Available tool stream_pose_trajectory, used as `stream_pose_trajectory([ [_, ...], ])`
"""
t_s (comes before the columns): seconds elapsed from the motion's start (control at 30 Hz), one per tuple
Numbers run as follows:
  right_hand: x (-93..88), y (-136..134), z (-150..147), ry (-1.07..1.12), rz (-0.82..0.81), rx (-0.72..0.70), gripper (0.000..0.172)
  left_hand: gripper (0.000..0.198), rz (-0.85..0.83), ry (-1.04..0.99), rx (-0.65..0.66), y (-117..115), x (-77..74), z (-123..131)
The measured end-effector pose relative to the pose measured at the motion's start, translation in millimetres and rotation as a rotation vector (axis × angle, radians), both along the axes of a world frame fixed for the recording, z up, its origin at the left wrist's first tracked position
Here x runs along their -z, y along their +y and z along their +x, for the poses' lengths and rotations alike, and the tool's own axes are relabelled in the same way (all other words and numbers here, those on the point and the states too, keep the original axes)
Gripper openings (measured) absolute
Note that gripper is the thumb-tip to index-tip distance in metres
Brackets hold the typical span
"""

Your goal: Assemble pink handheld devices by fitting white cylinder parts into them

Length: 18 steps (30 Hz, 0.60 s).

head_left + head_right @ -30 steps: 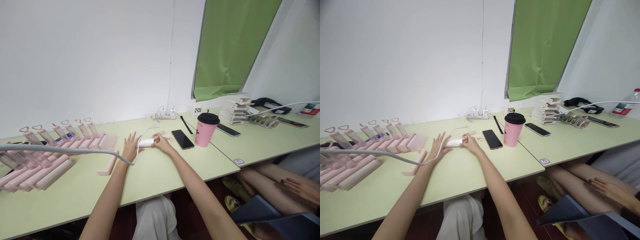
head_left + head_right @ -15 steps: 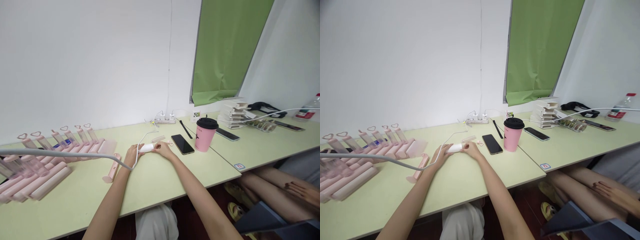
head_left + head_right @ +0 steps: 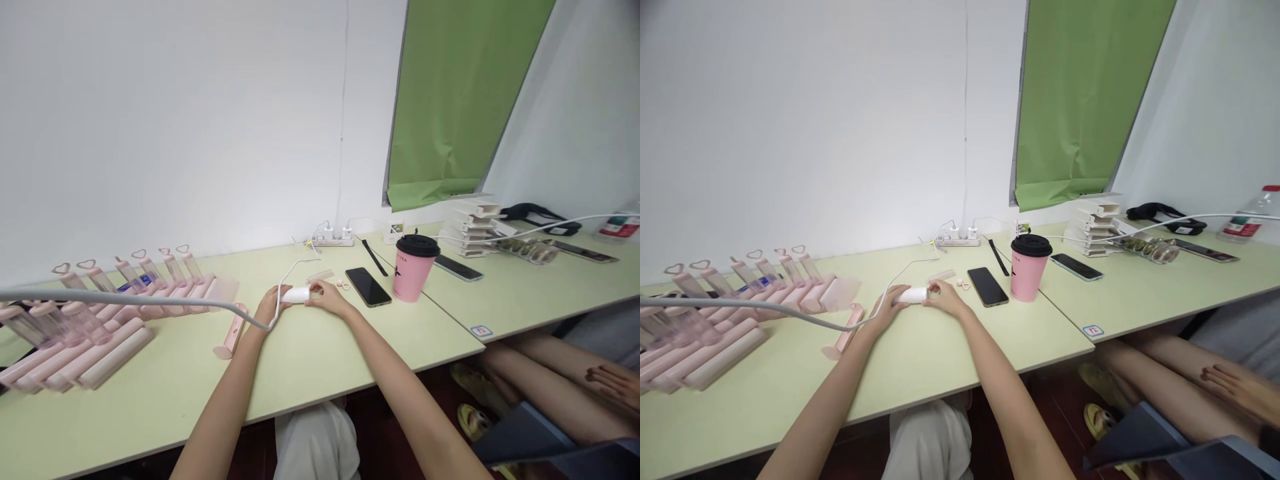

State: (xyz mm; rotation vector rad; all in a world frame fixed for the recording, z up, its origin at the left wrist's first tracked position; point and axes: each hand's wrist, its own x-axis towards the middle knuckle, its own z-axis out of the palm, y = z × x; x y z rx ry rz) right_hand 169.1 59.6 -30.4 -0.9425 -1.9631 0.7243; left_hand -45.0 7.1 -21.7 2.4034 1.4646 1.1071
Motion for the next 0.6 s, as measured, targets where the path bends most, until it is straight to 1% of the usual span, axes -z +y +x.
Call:
stream_pose_trajectory([
  [0.1,-1.3,-3.1,-0.7,-0.019,0.015,-0.022,0.024,0.039,0.012,-0.032,-0.005,0.4,1.1,-0.6],
  [0.17,-1.2,-3.6,-1.1,-0.015,0.027,-0.014,0.019,0.04,0.008,-0.04,-0.024,0.4,1.8,-0.8],
  [0.2,-0.7,-3.2,-1.1,-0.01,0.027,-0.01,0.021,0.04,0.005,-0.04,-0.03,0.6,2.1,-0.8],
  [0.3,1.8,-0.5,-0.7,-0.013,0.021,-0.014,0.036,0.039,0.005,-0.039,-0.02,2.4,3.7,-1.4],
  [0.47,2.4,0.7,-0.6,-0.014,0.042,-0.05,0.044,0.039,0.028,-0.074,0.017,7.6,8.2,-3.3],
  [0.53,0.7,-0.8,-0.9,-0.011,0.036,-0.069,0.047,0.039,0.012,-0.078,0.018,8.3,8.6,-3.8],
  [0.6,-0.8,-2.6,-0.9,-0.014,0.025,-0.067,0.048,0.039,-0.011,-0.076,0.021,7.5,7.8,-4.1],
])
